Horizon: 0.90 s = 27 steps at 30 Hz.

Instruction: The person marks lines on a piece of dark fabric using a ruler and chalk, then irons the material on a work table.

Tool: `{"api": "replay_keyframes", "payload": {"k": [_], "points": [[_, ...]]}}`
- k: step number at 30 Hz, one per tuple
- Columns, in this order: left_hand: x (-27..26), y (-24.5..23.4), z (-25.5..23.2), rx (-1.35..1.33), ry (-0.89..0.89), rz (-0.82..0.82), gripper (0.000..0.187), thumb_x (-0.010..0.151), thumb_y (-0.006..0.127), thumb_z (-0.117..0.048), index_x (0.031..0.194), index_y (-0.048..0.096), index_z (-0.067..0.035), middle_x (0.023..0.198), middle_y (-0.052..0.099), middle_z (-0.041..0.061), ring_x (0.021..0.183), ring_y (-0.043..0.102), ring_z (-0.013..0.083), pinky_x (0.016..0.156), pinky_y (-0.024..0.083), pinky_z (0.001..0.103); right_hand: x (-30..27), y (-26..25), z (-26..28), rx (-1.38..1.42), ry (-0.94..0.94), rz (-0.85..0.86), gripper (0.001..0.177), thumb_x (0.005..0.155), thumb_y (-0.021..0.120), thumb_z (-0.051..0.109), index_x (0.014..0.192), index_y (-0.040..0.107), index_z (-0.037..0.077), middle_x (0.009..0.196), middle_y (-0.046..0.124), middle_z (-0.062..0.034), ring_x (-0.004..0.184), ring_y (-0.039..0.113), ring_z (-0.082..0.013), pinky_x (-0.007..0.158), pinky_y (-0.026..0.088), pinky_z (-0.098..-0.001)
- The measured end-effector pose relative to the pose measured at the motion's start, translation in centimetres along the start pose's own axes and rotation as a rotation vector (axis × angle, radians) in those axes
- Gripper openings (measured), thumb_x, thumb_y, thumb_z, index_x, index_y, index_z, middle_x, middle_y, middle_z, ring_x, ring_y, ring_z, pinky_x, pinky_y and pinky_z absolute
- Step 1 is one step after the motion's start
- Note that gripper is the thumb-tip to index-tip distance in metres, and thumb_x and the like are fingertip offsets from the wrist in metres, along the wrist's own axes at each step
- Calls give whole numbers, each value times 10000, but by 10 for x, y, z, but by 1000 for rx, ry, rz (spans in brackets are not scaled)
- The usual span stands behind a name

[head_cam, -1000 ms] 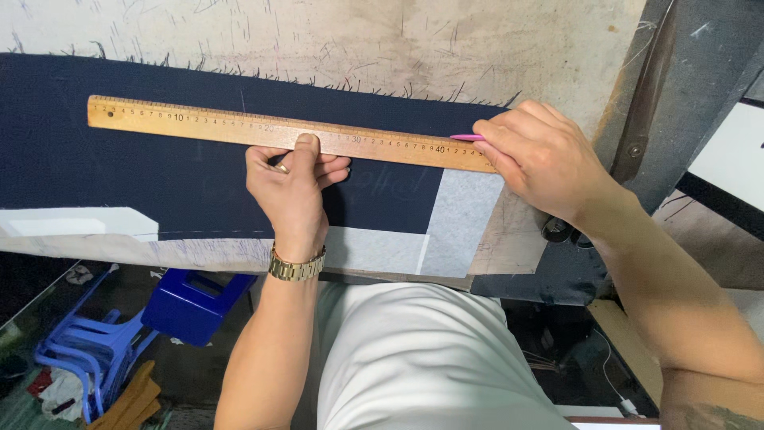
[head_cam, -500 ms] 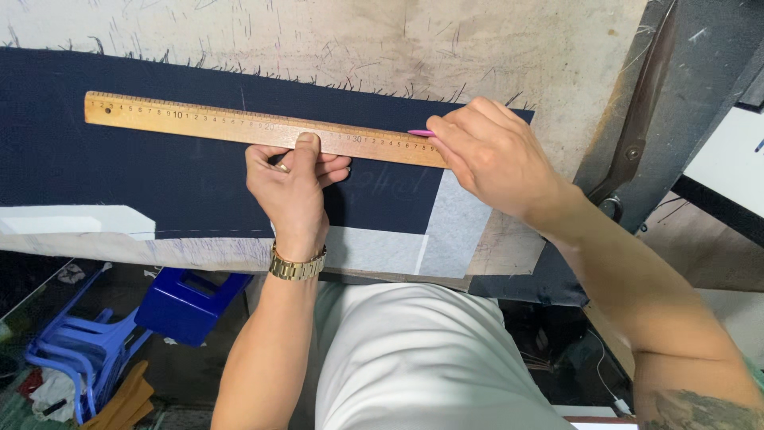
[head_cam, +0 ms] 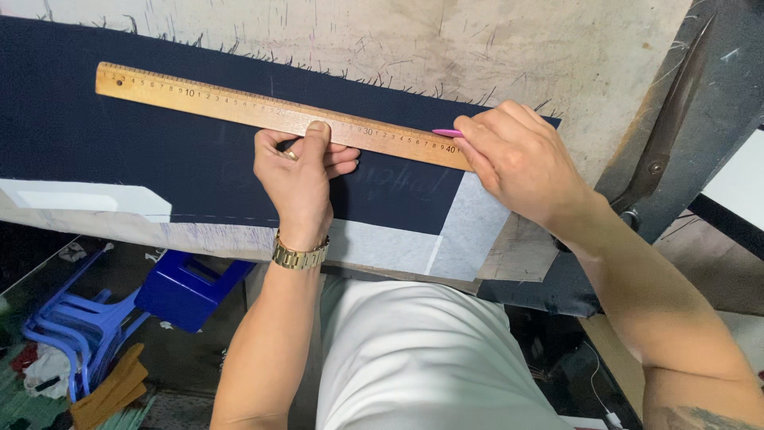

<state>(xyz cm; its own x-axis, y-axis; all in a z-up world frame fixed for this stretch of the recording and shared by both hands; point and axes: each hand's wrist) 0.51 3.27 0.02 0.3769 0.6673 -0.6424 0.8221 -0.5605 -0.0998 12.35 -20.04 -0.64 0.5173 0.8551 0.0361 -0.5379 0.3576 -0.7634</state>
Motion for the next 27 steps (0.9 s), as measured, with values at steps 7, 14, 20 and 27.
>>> {"api": "replay_keyframes", "payload": {"k": [7,14,20,27], "points": [[8,-5,-6,-20,10,0,324,951,658,-57,1088,383,45,681,708,242,535,748,301,488,683,384,0,0,-1,4,8,9,195,1060,670,100,1191,775,0,925,700,-130,880,661,-301,794,534,-406],[8,-5,-7,-15,10,5,325,951,644,-49,1091,372,61,671,701,226,532,746,288,492,685,378,9,0,7,35,-7,-16,183,1054,665,68,1148,773,-46,911,698,-159,840,650,-319,744,527,-407],[10,-5,-5,-11,13,-2,312,949,634,-38,1090,375,63,665,697,226,528,746,288,496,688,384,27,20,12,9,-58,-37,189,1041,667,78,1179,764,-9,928,691,-128,844,642,-292,741,532,-389],[10,-4,-8,-12,12,-9,294,947,624,-32,1087,380,54,676,701,223,530,747,284,492,684,371,53,28,25,23,-92,-28,185,1021,679,56,1157,758,-41,914,680,-155,855,650,-306,755,536,-399]]}}
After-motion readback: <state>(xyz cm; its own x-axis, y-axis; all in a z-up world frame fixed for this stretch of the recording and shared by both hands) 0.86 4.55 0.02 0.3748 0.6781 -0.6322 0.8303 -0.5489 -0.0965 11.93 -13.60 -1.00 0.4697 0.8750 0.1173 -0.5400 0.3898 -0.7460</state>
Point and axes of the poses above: each hand's wrist, its own x-axis towards the middle knuckle, its own y-axis out of the palm, z = x × y
